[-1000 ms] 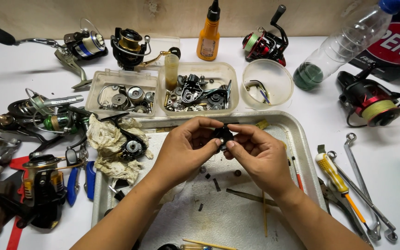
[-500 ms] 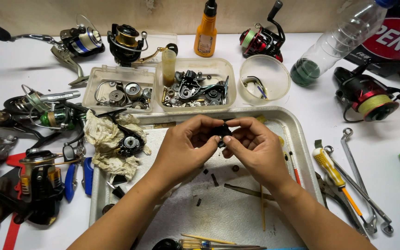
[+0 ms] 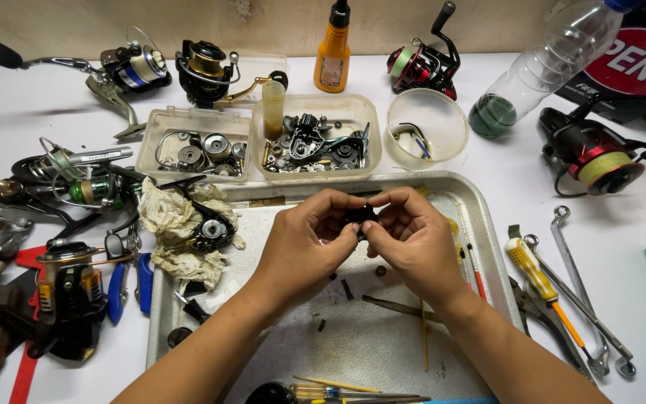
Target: Assembling and lubricating the internal components of a fishing reel spool on a workbench.
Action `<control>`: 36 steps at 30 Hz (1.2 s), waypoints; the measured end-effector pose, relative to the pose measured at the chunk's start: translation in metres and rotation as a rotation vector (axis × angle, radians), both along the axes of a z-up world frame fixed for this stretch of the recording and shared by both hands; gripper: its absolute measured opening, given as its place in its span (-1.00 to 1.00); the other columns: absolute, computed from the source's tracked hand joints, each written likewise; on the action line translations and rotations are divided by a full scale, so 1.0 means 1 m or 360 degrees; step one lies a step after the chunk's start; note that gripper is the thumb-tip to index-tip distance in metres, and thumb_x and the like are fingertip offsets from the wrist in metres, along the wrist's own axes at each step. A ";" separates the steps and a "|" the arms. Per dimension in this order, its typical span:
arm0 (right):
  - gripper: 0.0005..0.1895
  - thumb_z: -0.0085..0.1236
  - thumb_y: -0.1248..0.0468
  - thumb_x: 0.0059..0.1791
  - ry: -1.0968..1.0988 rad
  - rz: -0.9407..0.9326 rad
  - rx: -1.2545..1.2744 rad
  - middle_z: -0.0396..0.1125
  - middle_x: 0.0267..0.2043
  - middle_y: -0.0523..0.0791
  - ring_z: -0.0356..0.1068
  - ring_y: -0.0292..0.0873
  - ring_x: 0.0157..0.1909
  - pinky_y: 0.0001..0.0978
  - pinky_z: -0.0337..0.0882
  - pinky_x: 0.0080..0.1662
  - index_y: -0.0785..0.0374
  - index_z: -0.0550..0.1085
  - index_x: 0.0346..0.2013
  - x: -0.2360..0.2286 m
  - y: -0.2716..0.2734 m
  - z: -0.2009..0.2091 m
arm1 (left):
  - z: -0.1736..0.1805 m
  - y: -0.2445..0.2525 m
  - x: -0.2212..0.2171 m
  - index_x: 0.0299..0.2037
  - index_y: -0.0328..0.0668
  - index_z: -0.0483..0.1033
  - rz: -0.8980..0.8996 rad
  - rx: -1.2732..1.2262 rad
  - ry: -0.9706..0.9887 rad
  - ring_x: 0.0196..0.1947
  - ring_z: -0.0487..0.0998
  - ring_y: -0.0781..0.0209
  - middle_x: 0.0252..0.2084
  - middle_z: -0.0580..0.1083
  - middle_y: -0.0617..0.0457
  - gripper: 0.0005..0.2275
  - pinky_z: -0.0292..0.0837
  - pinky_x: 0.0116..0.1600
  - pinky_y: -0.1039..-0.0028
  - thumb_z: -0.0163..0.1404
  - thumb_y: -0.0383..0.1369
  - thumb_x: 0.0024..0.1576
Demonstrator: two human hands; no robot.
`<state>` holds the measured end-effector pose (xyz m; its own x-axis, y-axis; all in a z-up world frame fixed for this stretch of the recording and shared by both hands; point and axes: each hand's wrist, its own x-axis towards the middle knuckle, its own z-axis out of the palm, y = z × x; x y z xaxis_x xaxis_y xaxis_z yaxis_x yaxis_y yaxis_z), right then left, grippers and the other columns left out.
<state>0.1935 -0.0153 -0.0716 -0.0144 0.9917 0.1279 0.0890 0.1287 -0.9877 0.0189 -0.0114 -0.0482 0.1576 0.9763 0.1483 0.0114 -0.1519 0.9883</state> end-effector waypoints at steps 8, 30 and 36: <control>-0.69 0.24 0.49 -0.09 0.0124 0.0022 0.0018 0.37 -0.53 0.05 0.48 -0.16 -0.56 -0.38 0.52 -0.39 0.43 0.48 -0.05 0.002 0.004 -0.005 | 0.001 0.001 -0.002 0.01 -0.31 0.59 -0.0084 0.0015 -0.0100 -0.34 0.64 0.22 -0.29 0.63 -0.16 -0.72 0.63 -0.23 0.41 0.10 -0.53 0.08; -0.89 0.03 0.39 0.04 -0.2340 0.0983 0.1497 0.24 -0.43 -0.14 0.22 -0.08 -0.41 -0.21 0.29 -0.33 0.18 0.41 -0.38 0.088 -0.059 0.026 | 0.001 0.015 -0.028 0.15 -0.13 0.54 -0.0364 -0.0431 -0.0289 -0.15 0.49 0.36 -0.17 0.44 0.13 -0.49 0.56 -0.02 0.57 0.30 -0.42 -0.08; -0.82 0.02 0.43 0.05 -0.2369 0.1106 0.1758 0.20 -0.44 -0.15 0.18 -0.10 -0.44 -0.25 0.21 -0.41 0.23 0.44 -0.45 0.093 -0.051 0.015 | 0.013 0.011 -0.027 0.15 -0.13 0.55 -0.0357 -0.0543 -0.0233 -0.17 0.51 0.31 -0.17 0.48 0.10 -0.47 0.53 -0.02 0.59 0.30 -0.44 -0.10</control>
